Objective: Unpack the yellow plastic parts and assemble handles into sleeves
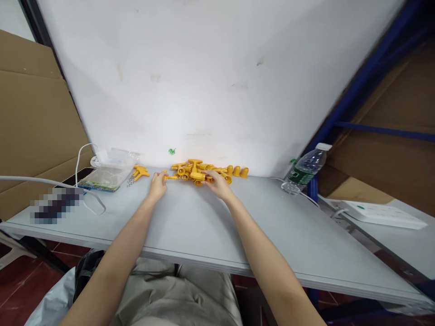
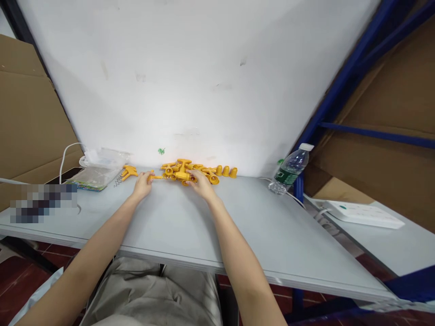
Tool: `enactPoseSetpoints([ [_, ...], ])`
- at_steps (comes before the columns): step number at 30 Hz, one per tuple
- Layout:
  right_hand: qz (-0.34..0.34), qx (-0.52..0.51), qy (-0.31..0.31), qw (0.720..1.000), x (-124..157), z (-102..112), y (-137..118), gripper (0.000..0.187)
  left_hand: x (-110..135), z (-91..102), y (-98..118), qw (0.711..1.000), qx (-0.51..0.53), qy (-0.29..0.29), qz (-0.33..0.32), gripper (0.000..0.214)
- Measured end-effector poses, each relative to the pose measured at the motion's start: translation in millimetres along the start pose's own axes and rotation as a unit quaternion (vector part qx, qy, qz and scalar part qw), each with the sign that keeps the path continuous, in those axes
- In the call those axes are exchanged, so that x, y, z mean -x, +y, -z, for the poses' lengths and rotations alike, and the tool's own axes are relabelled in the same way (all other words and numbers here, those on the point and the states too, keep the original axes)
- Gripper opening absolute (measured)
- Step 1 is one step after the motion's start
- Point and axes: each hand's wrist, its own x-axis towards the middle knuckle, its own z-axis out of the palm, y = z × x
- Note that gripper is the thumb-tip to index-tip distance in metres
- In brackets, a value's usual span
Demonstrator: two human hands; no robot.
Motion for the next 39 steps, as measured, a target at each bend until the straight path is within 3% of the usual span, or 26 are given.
enactPoseSetpoints([
  [7,-0.005,-0.012,-0.02,1.0,1,-6,0,0.039,3,-0.2,7,0.998,0.043,0.035,-0.022,0.03],
  [18,-0.006,-0.022,-0.025,0.999,2,-11,0,0.041,4,-1.9,9,0.998,0.046,0.035,-0.035,0.03],
  [25,0.003,-0.03,-0.035,0.999,2,-11,-3,0.039,4,-2.6,12,0.991,0.075,-0.03,-0.111,0.026],
  [33,-0.059,-0.121,-0.028,0.991,2,-14,-3,0.048,8,2.7,22,0.988,0.085,-0.054,-0.12,0.03],
  [39,-0.109,-0.164,-0.002,0.98,0,-13,-14,0.049,11,6.1,28,0.987,0.09,-0.038,-0.132,0.029],
])
